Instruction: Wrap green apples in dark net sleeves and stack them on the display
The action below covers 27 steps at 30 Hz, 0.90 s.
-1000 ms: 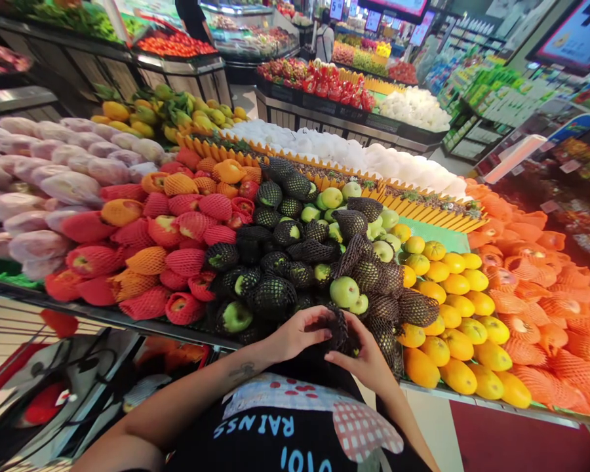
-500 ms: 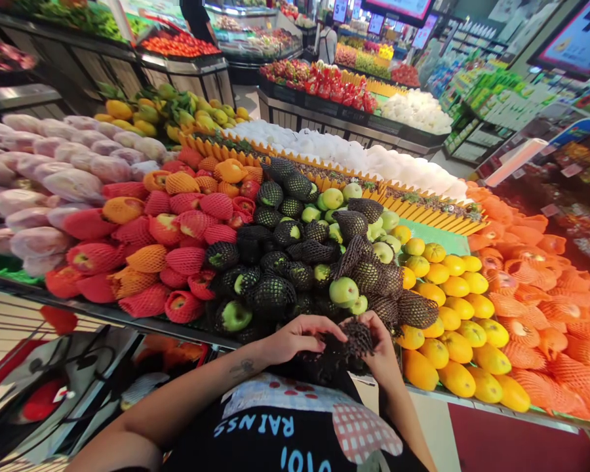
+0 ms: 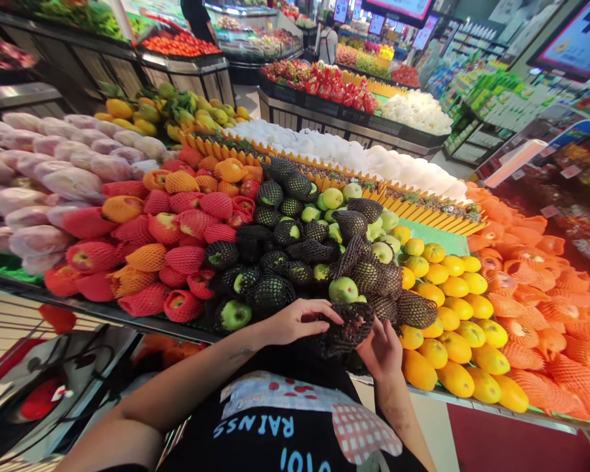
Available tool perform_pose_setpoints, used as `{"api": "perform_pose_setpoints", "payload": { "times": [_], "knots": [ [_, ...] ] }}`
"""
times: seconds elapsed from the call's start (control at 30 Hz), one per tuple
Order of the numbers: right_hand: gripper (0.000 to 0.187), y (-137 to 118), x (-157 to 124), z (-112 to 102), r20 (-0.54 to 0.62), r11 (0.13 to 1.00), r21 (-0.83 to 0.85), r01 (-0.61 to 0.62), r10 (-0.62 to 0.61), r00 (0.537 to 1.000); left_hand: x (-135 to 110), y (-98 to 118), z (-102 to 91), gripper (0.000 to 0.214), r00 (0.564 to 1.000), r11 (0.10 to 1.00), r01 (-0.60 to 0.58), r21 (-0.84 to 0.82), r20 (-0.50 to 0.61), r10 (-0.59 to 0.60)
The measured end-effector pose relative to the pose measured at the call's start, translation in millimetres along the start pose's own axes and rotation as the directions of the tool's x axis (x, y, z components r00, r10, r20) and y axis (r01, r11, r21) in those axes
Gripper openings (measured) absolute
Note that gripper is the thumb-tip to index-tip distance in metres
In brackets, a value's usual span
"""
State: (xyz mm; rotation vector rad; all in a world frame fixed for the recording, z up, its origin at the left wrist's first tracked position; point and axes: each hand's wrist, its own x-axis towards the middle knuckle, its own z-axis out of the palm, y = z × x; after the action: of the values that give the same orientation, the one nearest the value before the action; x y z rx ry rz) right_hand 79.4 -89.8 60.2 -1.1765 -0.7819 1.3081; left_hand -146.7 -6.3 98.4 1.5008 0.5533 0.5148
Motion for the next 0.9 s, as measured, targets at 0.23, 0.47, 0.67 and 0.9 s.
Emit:
{"api": "perform_pose_setpoints", "payload": {
  "times": [0.23,0.47,0.67,0.9],
  "knots": [
    [0.039,-1.7,54.8,3.0,-0.266,0.954,-0.259,0.149,-0.219,0.939,39.2,-8.7,-4.4,0.026,0.955,0.932,-0.019,0.363,-0.268,0.123],
    [0.038,8.5,65.3,6.5,-0.275,0.848,-0.495,0.188,-0.358,0.892,54.2,-30.5,2.6,0.025,0.867,0.822,0.215,0.527,-0.491,0.088],
    [0.036,13.1,48.2,16.8,-0.229,0.811,-0.555,0.186,-0.363,0.903,45.8,-45.3,13.2,0.030,0.875,0.899,0.163,0.407,-0.481,0.059],
    [0.033,17.5,30.2,22.0,-0.290,0.862,-0.461,0.211,-0.371,0.882,31.7,-29.5,17.0,0.032,0.924,0.999,0.034,0.001,-0.382,-0.031]
  ]
}}
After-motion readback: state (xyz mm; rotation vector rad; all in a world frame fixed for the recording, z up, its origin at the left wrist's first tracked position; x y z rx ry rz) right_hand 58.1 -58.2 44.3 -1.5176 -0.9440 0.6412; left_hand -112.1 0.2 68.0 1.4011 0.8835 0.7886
